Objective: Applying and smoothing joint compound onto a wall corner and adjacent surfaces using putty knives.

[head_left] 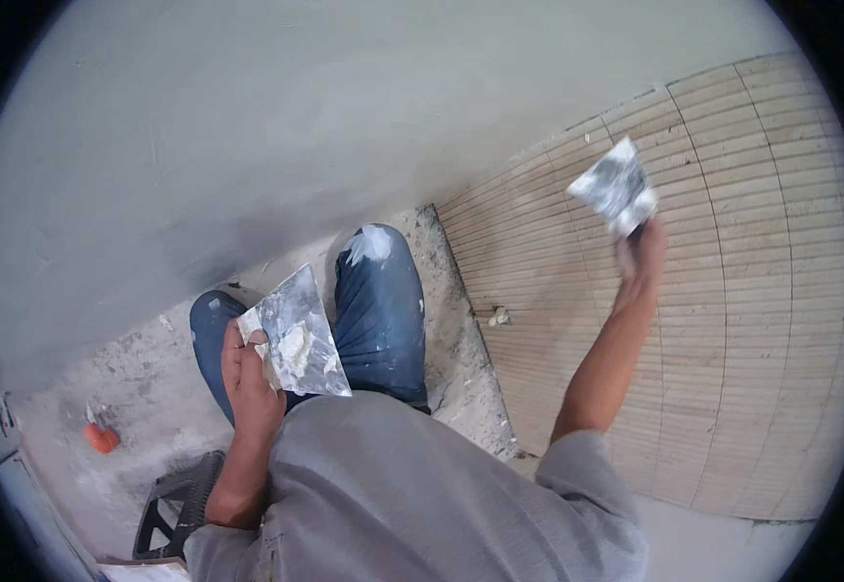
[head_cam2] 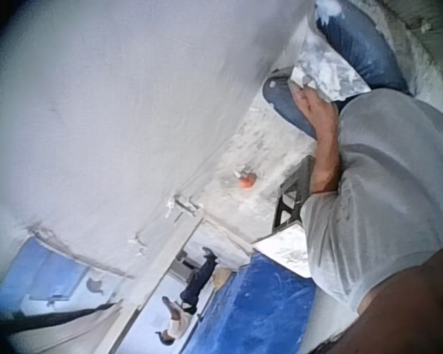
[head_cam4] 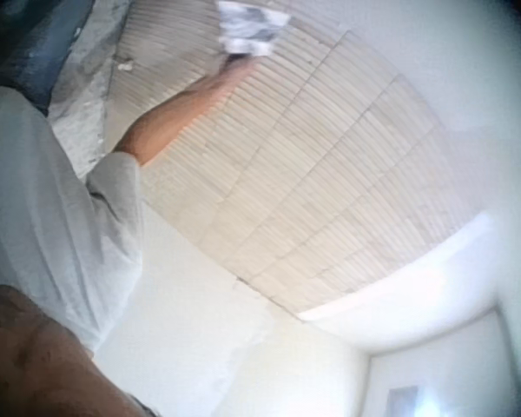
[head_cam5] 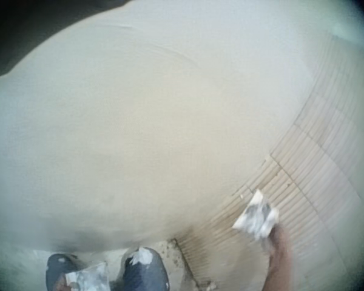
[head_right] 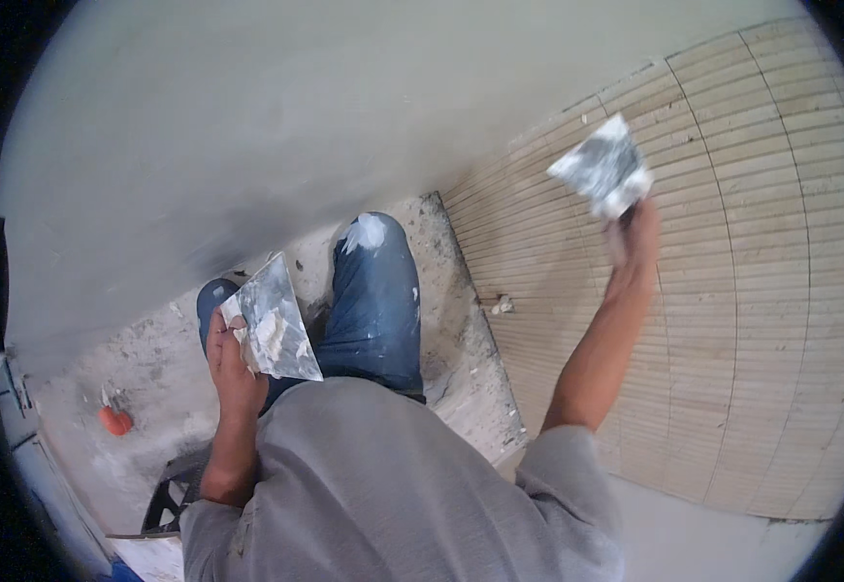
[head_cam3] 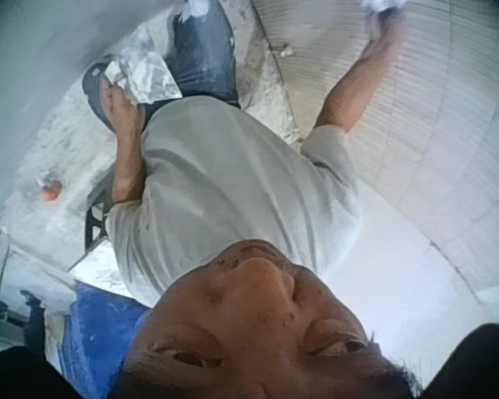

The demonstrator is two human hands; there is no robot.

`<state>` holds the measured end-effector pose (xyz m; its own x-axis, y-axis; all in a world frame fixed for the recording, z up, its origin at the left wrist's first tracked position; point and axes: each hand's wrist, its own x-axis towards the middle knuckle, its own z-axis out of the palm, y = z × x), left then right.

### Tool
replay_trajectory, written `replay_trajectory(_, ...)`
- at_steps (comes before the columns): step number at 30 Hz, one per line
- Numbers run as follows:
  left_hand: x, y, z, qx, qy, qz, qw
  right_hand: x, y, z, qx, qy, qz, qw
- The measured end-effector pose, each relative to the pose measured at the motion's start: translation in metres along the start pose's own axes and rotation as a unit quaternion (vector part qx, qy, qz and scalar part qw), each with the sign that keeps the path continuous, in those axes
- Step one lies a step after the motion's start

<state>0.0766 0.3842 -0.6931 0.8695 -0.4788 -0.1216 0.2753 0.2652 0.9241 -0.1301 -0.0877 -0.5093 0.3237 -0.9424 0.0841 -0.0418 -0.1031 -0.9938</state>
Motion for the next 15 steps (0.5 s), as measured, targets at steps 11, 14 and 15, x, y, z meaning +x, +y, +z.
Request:
replay_trajectory(11,0.031,-0.018,0.072,0.059,0.026,0.061,0.996,-0.208,0.089,0.147,-0.076,-0.325,-0.164,0.928)
replay_trajectory(14,0.030,-0.033,0.068,0.429,0.046,0.269,0.861,-0.214,0.087,0.158,-0.206,-0.368,-0.318,0.849)
replay_trajectory(15,0.026,-0.029,0.067,0.434,0.075,0.230,0.868,-0.213,0.085,0.161,-0.271,-0.366,-0.368,0.811)
